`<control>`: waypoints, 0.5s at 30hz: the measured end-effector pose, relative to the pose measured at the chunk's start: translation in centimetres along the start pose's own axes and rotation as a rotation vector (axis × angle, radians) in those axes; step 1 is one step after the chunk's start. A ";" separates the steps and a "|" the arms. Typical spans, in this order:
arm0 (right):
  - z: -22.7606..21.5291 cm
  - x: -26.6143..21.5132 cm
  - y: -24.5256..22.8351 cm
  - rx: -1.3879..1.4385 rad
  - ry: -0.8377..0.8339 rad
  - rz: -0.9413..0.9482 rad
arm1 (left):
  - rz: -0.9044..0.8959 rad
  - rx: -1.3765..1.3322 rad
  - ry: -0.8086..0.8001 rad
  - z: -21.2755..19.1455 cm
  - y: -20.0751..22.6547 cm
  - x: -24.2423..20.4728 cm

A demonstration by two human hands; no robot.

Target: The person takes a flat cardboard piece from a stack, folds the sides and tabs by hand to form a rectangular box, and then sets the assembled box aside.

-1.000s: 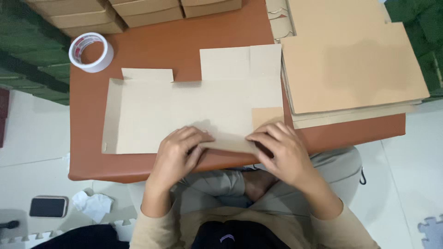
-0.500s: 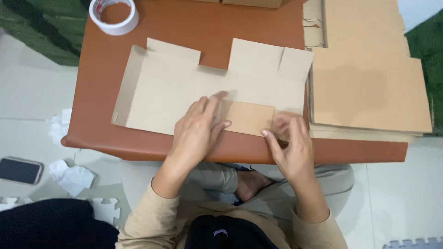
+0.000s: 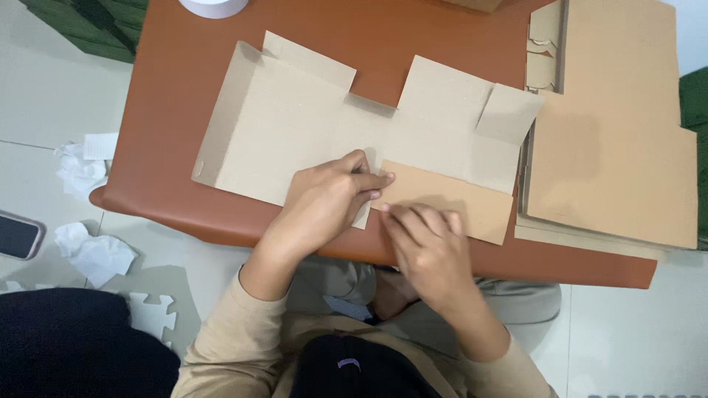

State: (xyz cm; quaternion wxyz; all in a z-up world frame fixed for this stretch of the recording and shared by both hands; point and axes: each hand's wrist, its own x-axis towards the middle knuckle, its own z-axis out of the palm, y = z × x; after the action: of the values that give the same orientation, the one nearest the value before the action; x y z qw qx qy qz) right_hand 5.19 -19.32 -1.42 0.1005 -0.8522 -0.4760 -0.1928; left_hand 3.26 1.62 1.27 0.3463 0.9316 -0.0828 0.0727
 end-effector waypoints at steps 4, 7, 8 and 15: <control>1.3 1.4 -0.4 0.068 0.018 -0.032 | 0.008 0.016 0.008 -0.2 0.4 -0.2; -0.1 2.0 -0.4 0.157 -0.026 0.015 | 0.085 0.090 0.023 -2.2 0.8 -0.9; -0.7 1.9 -0.3 0.158 -0.017 0.005 | 0.083 0.100 0.032 -3.2 0.6 -1.7; -2.5 2.8 -1.2 0.099 0.012 -0.044 | 0.006 0.289 -0.034 -6.1 -2.3 -6.9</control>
State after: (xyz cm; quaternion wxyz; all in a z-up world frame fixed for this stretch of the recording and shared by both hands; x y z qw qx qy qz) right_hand 4.86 -17.42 2.01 0.1412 -0.8344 -0.5028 -0.1761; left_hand -3.47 8.10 3.09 0.2067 0.9727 -0.0800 0.0691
